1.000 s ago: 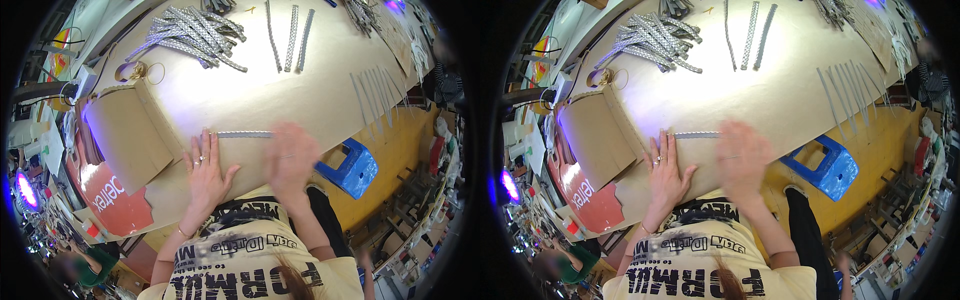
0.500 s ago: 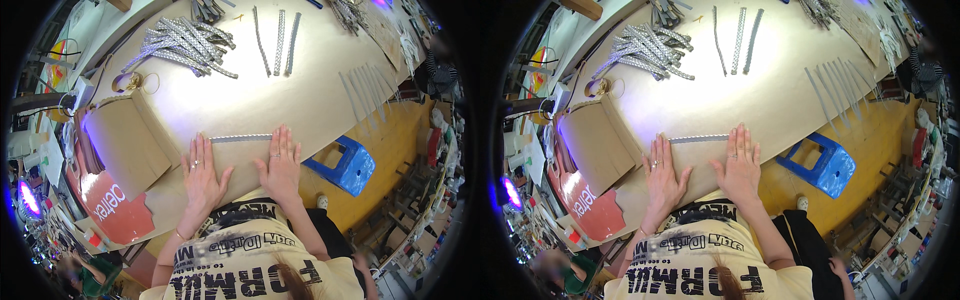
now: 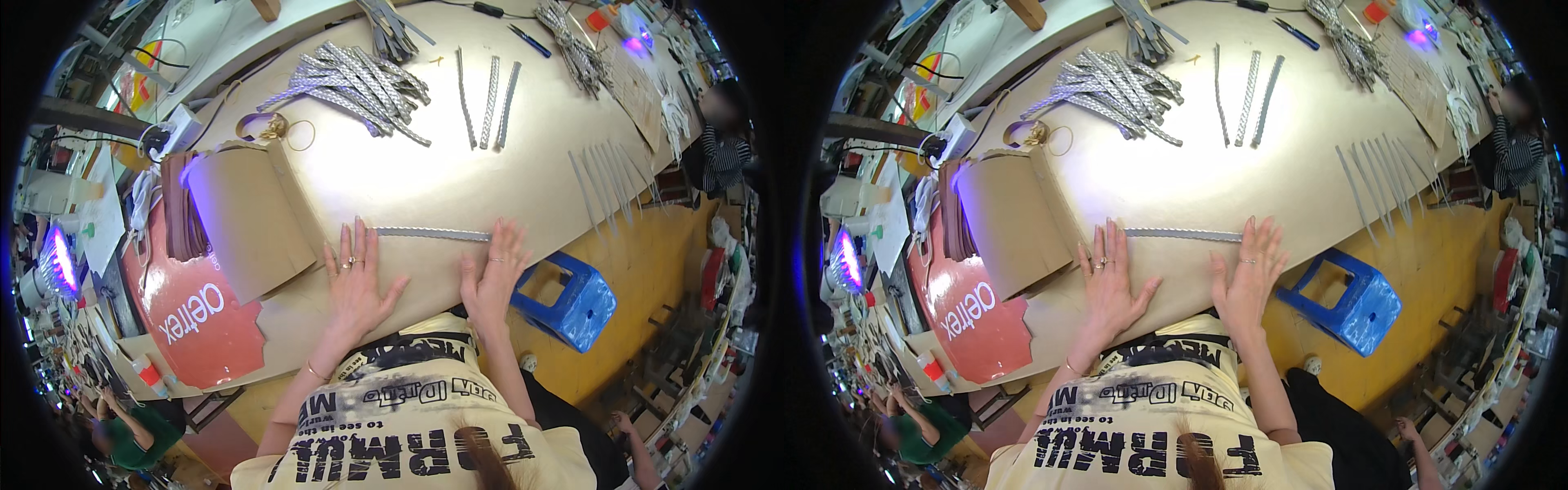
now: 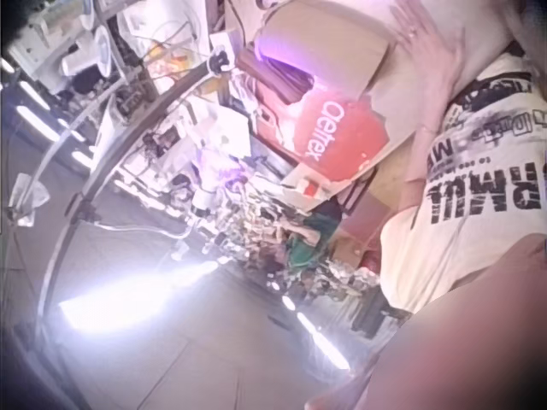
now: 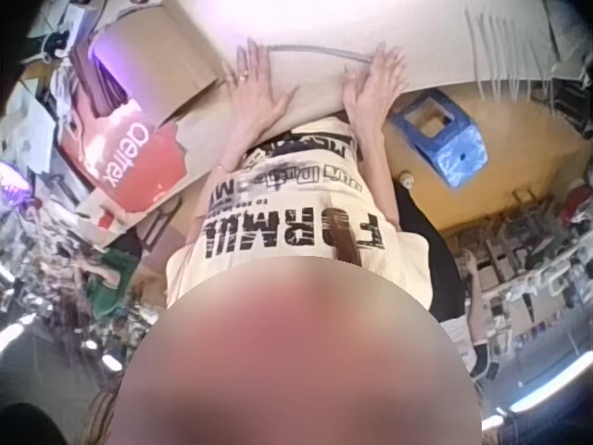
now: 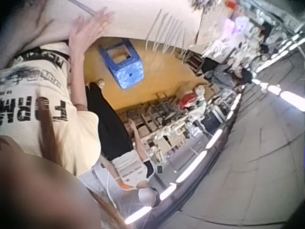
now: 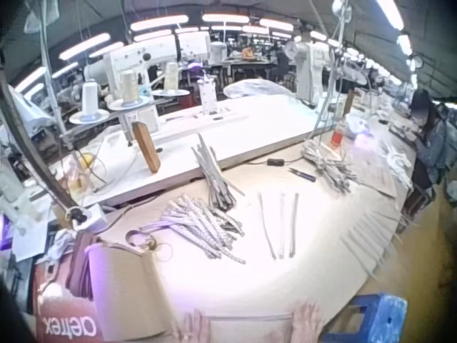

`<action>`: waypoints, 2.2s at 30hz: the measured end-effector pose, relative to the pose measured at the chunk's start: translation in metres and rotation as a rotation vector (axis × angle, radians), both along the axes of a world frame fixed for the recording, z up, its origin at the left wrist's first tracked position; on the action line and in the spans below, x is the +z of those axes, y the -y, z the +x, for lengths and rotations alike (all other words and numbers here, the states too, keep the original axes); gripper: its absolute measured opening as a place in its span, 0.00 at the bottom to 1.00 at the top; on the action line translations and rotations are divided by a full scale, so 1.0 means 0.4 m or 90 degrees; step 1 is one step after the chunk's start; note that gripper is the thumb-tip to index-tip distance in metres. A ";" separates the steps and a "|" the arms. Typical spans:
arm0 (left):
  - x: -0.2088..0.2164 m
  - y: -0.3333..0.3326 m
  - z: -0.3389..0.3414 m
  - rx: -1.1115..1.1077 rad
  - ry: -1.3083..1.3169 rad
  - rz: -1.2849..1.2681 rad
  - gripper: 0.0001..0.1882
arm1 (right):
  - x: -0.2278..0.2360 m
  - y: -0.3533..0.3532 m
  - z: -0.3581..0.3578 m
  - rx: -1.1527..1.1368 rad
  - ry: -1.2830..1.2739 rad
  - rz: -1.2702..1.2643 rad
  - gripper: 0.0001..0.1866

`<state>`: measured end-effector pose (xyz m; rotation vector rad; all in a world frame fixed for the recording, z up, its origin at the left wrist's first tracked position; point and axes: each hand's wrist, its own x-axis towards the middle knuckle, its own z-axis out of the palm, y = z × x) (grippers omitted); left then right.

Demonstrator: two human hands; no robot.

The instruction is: The person measures and cuts multiple braided cords to uniform lengths using a ruler and a cutting tool. They repeatedly align each cord against the ruler, mark or cut it, and place the finished pieces on the table.

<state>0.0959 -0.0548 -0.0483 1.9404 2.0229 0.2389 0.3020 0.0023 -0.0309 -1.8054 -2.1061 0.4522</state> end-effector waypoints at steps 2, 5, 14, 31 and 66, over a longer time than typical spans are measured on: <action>-0.011 0.009 -0.004 0.013 0.040 0.054 0.53 | 0.015 -0.018 -0.007 0.033 0.068 0.135 0.36; -0.020 0.021 -0.004 0.058 0.123 0.147 0.54 | 0.021 -0.055 -0.059 0.201 0.017 0.072 0.28; -0.011 0.029 -0.003 0.100 0.194 0.248 0.43 | 0.041 -0.108 -0.033 0.129 -0.179 -0.146 0.12; -0.015 0.028 -0.004 0.131 0.193 0.200 0.32 | 0.015 -0.505 -0.217 0.196 -0.187 0.231 0.17; 0.031 -0.016 0.005 0.037 0.182 0.251 0.31 | 0.101 -0.231 -0.086 0.099 -0.433 -0.559 0.13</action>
